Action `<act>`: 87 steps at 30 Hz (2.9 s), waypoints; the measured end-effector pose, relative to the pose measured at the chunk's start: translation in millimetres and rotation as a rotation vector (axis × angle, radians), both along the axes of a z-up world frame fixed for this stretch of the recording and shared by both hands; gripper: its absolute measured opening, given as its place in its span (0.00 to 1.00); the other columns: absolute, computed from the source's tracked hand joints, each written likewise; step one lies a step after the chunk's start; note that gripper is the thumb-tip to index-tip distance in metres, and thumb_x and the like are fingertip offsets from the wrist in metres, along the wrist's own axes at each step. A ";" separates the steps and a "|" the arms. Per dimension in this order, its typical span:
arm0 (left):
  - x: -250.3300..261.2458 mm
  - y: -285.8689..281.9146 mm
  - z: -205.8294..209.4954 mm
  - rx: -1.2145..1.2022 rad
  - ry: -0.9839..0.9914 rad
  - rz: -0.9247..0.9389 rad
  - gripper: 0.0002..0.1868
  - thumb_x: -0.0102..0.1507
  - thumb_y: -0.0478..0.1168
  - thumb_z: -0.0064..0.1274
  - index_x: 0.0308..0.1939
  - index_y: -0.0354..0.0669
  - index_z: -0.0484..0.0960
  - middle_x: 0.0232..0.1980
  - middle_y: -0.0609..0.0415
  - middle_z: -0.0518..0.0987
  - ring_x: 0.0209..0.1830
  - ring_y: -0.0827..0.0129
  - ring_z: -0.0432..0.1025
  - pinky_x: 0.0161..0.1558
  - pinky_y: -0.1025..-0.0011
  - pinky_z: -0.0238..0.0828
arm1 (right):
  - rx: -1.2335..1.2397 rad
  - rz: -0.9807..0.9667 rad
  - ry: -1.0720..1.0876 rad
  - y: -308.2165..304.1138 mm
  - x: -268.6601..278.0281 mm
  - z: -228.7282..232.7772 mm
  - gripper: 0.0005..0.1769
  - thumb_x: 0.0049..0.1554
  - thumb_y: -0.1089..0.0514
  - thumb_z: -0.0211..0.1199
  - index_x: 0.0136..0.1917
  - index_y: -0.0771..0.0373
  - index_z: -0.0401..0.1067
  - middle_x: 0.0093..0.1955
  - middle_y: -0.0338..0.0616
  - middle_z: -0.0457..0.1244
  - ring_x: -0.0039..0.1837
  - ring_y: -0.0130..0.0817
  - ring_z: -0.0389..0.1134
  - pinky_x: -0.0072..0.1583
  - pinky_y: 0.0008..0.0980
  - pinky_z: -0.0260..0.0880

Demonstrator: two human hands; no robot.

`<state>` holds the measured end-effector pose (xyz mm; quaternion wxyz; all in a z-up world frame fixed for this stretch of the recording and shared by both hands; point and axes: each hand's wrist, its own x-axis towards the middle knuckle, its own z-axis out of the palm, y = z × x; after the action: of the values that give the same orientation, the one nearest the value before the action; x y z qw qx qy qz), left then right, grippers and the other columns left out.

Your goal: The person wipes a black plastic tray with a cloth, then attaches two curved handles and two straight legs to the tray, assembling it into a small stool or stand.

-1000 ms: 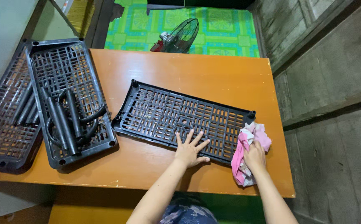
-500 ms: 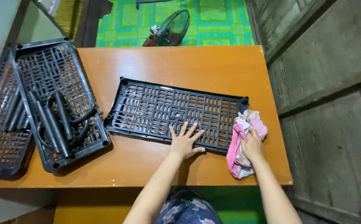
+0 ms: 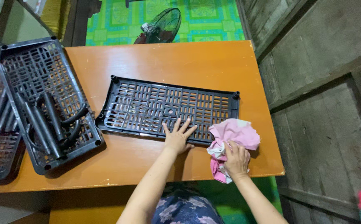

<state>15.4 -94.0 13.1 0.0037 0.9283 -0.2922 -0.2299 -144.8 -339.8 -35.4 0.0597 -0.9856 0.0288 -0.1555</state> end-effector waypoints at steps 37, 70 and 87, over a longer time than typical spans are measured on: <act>1.3 -0.7 -4.9 0.021 -0.024 -0.040 0.51 0.60 0.61 0.59 0.78 0.84 0.41 0.85 0.68 0.34 0.84 0.57 0.31 0.67 0.17 0.29 | 0.644 -0.472 -0.137 -127.3 155.9 -17.9 0.20 0.65 0.48 0.54 0.52 0.68 0.74 0.51 0.61 0.69 0.56 0.58 0.70 0.60 0.54 0.67; 3.8 -1.3 -20.9 -0.049 -0.015 0.008 0.47 0.61 0.56 0.59 0.78 0.83 0.47 0.85 0.67 0.40 0.85 0.57 0.34 0.67 0.18 0.30 | 0.248 -0.436 0.477 -85.9 148.4 -28.2 0.21 0.57 0.57 0.55 0.63 0.64 0.64 0.64 0.61 0.63 0.62 0.63 0.67 0.61 0.57 0.68; 19.8 25.1 -2.5 -1.092 -0.617 0.427 0.23 0.59 0.27 0.45 0.56 0.44 0.82 0.56 0.44 0.81 0.62 0.48 0.73 0.66 0.56 0.67 | 1.094 -0.177 -0.422 -4.4 107.3 94.2 0.22 0.66 0.56 0.64 0.69 0.67 0.67 0.64 0.42 0.66 0.62 0.28 0.66 0.64 0.31 0.64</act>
<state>35.2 -69.0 10.6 0.4354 0.8538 -0.1643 0.2335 -37.6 -344.2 58.7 0.5503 -0.7534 0.1742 -0.3149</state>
